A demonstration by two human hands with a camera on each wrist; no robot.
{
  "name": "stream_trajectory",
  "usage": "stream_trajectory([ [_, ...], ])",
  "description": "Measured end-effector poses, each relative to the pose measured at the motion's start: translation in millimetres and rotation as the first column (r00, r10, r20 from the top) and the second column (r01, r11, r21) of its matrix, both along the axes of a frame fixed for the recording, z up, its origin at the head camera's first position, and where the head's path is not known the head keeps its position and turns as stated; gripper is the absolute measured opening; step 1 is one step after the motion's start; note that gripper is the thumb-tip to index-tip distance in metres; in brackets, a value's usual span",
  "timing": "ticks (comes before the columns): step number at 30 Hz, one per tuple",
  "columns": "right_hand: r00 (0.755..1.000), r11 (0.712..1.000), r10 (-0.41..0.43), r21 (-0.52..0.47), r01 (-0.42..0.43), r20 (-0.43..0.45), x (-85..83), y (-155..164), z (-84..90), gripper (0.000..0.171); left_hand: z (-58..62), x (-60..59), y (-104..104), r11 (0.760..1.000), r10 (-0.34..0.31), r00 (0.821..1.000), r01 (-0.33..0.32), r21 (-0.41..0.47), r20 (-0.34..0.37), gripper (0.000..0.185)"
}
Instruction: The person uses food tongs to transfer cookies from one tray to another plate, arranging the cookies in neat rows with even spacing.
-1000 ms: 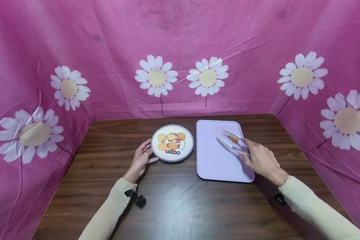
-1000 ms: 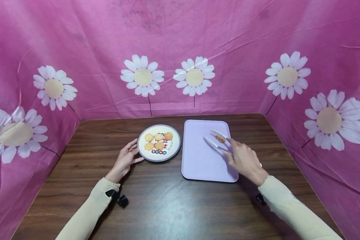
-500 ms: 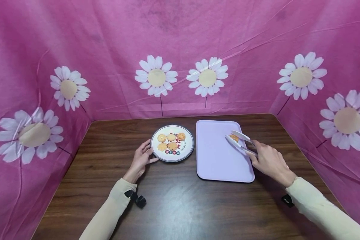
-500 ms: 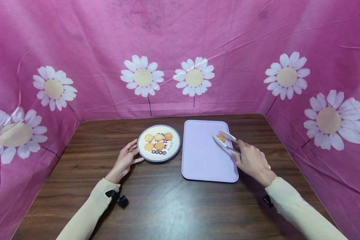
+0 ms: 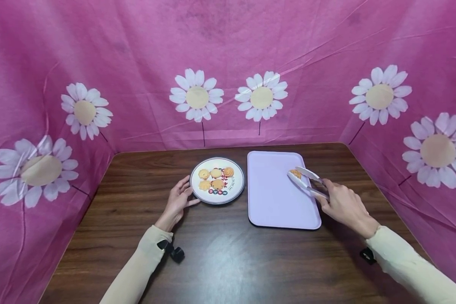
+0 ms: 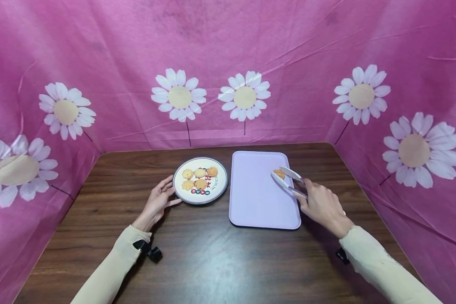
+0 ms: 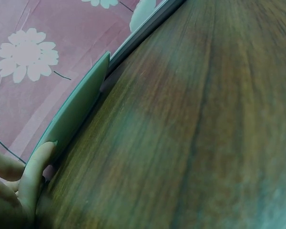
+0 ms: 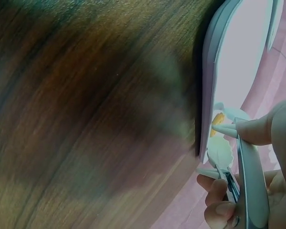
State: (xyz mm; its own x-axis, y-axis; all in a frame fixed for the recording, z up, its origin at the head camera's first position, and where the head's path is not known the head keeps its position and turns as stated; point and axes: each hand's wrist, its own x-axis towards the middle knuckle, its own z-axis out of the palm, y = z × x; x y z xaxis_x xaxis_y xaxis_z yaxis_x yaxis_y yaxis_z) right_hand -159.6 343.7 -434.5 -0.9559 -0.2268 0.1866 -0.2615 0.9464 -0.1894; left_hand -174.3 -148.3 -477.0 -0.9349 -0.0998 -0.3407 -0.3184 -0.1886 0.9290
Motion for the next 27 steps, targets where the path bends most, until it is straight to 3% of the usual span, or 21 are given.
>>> stream_trajectory([
  [15,0.999,0.998,0.052,-0.023,-0.052,0.0,1.5,-5.4,-4.8,0.048,-0.9,0.5,-0.5,1.0,-0.007,1.0,0.007,-0.001,-0.017,0.056],
  [27,0.999,0.999,0.048,-0.019,-0.048,0.007,5.9,-7.1,-0.8,0.048,-0.2,0.5,-0.5,1.0,-0.002,1.0,0.002,-0.001,-0.005,0.056],
])
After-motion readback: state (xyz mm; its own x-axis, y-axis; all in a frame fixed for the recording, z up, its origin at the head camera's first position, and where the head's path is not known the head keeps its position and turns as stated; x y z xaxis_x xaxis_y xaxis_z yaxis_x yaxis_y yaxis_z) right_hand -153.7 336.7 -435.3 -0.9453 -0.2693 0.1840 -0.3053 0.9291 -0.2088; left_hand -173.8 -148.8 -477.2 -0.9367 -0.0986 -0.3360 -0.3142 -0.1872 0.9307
